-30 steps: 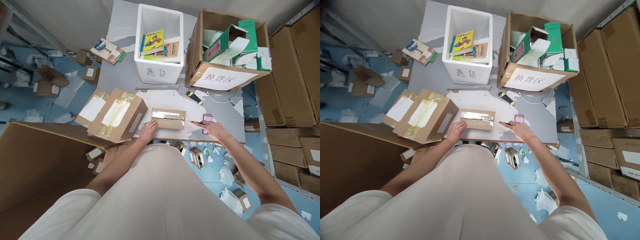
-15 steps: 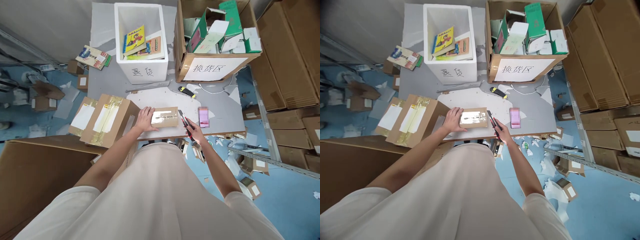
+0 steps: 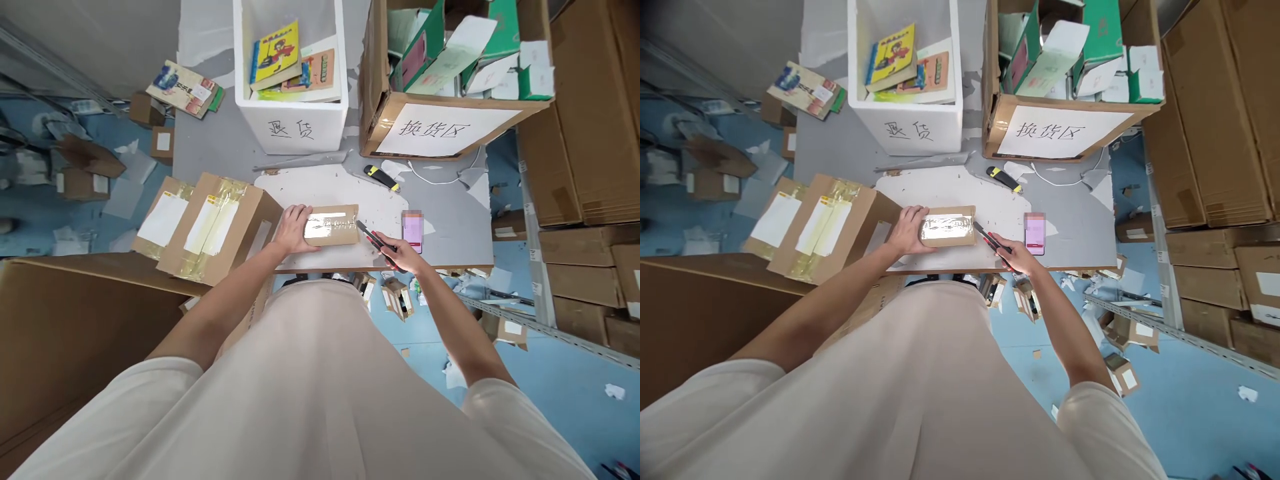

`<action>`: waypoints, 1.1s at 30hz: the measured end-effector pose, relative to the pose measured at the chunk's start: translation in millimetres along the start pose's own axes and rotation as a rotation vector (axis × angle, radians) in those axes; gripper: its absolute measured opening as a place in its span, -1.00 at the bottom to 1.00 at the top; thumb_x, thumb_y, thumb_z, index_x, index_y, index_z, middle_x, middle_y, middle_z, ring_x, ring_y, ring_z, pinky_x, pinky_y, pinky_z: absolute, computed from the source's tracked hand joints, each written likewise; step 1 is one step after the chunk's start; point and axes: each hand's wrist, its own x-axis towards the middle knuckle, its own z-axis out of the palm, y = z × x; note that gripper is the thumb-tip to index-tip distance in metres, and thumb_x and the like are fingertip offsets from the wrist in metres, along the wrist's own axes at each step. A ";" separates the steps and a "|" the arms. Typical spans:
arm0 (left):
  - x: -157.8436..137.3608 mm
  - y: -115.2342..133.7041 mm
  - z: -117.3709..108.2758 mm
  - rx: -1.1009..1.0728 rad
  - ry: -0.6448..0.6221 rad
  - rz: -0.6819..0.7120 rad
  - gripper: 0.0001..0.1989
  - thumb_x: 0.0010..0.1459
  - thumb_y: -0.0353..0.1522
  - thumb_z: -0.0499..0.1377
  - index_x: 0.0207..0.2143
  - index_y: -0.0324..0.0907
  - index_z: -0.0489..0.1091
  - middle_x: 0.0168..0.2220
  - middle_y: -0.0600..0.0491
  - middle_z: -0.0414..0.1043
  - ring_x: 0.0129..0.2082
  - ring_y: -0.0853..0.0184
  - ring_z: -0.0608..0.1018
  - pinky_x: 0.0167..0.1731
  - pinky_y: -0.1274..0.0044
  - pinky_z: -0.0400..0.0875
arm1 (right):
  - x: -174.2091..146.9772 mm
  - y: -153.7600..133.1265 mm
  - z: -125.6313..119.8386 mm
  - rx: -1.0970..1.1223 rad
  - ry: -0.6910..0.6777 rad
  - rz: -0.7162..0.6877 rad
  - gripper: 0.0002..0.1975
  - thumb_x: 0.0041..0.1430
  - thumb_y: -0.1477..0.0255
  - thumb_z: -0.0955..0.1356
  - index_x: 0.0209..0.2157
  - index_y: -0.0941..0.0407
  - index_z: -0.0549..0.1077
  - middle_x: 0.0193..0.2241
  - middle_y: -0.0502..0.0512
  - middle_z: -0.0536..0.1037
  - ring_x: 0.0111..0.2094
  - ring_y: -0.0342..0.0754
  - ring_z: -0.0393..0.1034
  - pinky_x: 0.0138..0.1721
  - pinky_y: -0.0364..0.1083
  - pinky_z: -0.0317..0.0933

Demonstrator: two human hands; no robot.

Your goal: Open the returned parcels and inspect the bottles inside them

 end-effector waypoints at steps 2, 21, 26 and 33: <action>-0.3 0.0 0.0 0.002 0.003 -0.005 0.14 -0.41 -0.03 0.41 0.22 -0.28 0.11 0.13 -0.25 0.18 0.17 -0.16 0.20 0.22 0.09 0.12 | -3.4 1.7 -0.2 0.002 -0.003 0.005 -0.34 0.13 0.23 0.40 0.27 -0.05 0.26 -0.37 0.02 0.52 -0.63 -0.26 0.28 -0.66 -0.21 0.17; -1.2 24.5 13.1 0.006 0.169 -0.364 0.29 -0.44 0.08 0.42 0.26 -0.36 0.03 0.20 -0.38 0.08 0.23 -0.20 0.13 0.23 0.09 0.04 | 16.2 -4.9 83.3 0.535 0.446 -0.146 -0.45 -0.18 0.13 0.51 -0.20 0.04 0.30 -0.15 0.05 0.54 -0.51 -0.18 0.40 -0.58 -0.16 0.30; -24.3 40.5 16.5 -0.052 0.134 -0.491 -0.10 0.05 0.02 0.20 0.28 -0.36 0.07 0.10 -0.34 0.27 0.17 -0.12 0.29 0.14 0.11 0.18 | 70.0 -41.6 123.5 0.482 0.415 -0.186 -0.52 0.00 0.13 0.42 -0.11 0.02 0.26 -0.39 -0.04 0.51 -0.53 -0.17 0.34 -0.57 -0.16 0.25; -67.9 35.9 26.1 -0.382 0.085 -0.407 -0.43 0.21 -0.24 0.01 0.26 -0.19 0.19 -0.09 -0.10 0.40 -0.25 0.25 0.52 -0.16 0.35 0.47 | 81.6 -49.4 105.8 0.296 0.393 -0.185 -0.44 0.03 0.07 0.38 0.00 0.03 0.25 -0.43 -0.07 0.48 -0.56 -0.17 0.24 -0.55 -0.13 0.24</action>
